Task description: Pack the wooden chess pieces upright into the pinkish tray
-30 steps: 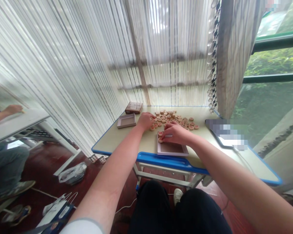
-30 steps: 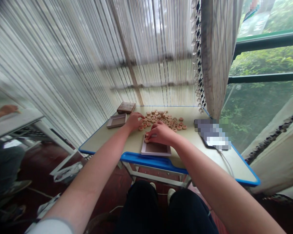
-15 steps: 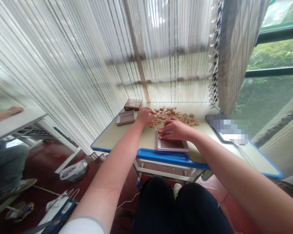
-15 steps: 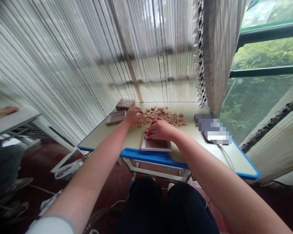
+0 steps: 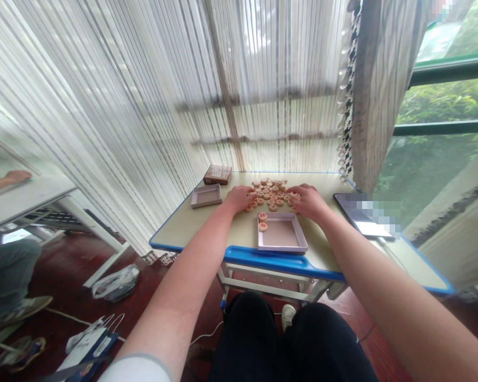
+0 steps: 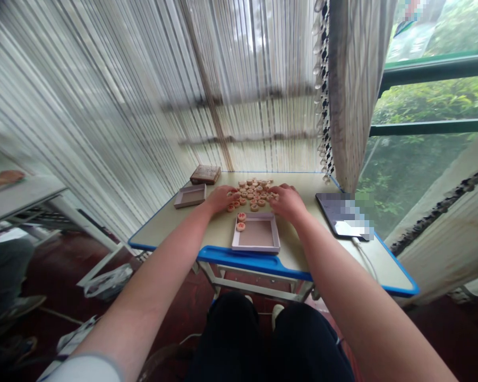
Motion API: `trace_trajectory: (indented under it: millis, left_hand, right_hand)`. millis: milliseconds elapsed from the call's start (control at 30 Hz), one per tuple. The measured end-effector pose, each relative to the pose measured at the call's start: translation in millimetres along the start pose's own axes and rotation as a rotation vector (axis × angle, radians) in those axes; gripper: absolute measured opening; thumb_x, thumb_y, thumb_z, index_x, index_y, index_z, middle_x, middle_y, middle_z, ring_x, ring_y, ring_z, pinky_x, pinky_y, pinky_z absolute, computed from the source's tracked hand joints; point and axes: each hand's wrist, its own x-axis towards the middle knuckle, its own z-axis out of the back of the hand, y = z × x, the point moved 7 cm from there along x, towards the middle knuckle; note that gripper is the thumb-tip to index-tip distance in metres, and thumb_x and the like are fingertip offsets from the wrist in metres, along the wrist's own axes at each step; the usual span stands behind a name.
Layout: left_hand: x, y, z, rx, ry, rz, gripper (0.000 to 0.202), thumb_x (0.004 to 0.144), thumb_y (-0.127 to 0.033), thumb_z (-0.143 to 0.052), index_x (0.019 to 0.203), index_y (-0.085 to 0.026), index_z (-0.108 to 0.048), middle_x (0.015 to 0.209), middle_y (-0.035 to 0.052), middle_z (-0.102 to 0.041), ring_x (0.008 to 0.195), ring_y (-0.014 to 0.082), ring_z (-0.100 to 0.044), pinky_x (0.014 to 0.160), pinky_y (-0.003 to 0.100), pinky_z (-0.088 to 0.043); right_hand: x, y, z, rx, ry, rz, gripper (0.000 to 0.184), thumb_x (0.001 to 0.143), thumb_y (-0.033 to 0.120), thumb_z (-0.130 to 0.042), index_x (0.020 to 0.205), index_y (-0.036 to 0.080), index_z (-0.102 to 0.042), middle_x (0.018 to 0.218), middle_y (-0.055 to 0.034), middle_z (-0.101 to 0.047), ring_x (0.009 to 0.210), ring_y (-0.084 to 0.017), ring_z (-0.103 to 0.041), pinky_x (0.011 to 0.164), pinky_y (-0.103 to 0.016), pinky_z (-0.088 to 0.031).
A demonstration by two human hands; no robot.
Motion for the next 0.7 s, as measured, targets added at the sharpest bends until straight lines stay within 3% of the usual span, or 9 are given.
trace_trajectory:
  millis: [133, 267, 400, 567, 700]
  left_hand:
    - [-0.3, -5.7, 1.0, -0.034, 0.017, -0.046, 0.042, 0.083, -0.049, -0.043, 0.103, -0.019, -0.066, 0.104, 0.0081, -0.066, 0.097, 0.0219, -0.058, 0.085, 0.031, -0.044]
    - [0.8, -11.1, 7.1, -0.078, -0.06, -0.084, 0.039, 0.085, -0.042, -0.042, 0.1, -0.015, -0.067, 0.1, 0.0097, -0.066, 0.096, 0.0221, -0.058, 0.088, 0.032, -0.043]
    - [0.7, -10.4, 7.1, -0.058, -0.09, -0.066, 0.032, 0.083, -0.034, -0.046, 0.097, -0.016, -0.068, 0.099, 0.0078, -0.066, 0.096, 0.0199, -0.058, 0.09, 0.032, -0.043]
    - [1.1, -9.3, 1.5, -0.054, -0.07, -0.066, 0.029, 0.082, -0.03, -0.046, 0.093, -0.017, -0.069, 0.094, 0.0071, -0.067, 0.092, 0.0189, -0.059, 0.088, 0.031, -0.044]
    - [1.0, -8.3, 3.5, -0.072, -0.093, -0.053, 0.026, 0.078, -0.024, -0.049, 0.091, -0.017, -0.07, 0.096, 0.0071, -0.067, 0.093, 0.019, -0.059, 0.088, 0.03, -0.044]
  right_hand:
    - [-1.2, 5.5, -12.9, 0.021, 0.078, 0.052, 0.025, 0.076, 0.026, -0.053, 0.094, 0.024, -0.071, 0.102, -0.0066, -0.065, 0.1, -0.025, -0.054, 0.092, -0.04, -0.04]
    - [-6.0, 33.0, -24.5, 0.154, 0.253, 0.233, 0.033, 0.083, 0.037, -0.049, 0.111, 0.027, -0.064, 0.119, -0.0027, -0.06, 0.118, -0.024, -0.046, 0.103, -0.042, -0.03]
    - [-8.0, 34.6, -33.6, 0.189, 0.394, 0.167, 0.04, 0.081, 0.05, -0.049, 0.11, 0.027, -0.065, 0.121, -0.0022, -0.059, 0.12, -0.026, -0.045, 0.104, -0.041, -0.029]
    - [-2.5, 21.7, -29.7, 0.235, 0.307, 0.061, 0.034, 0.08, 0.041, -0.05, 0.102, 0.023, -0.068, 0.108, -0.004, -0.066, 0.103, -0.022, -0.057, 0.093, -0.034, -0.041]
    - [4.4, 6.6, -24.3, 0.164, 0.183, -0.028, 0.031, 0.074, 0.022, -0.053, 0.101, 0.022, -0.068, 0.106, -0.0034, -0.066, 0.101, -0.021, -0.057, 0.092, -0.032, -0.041]
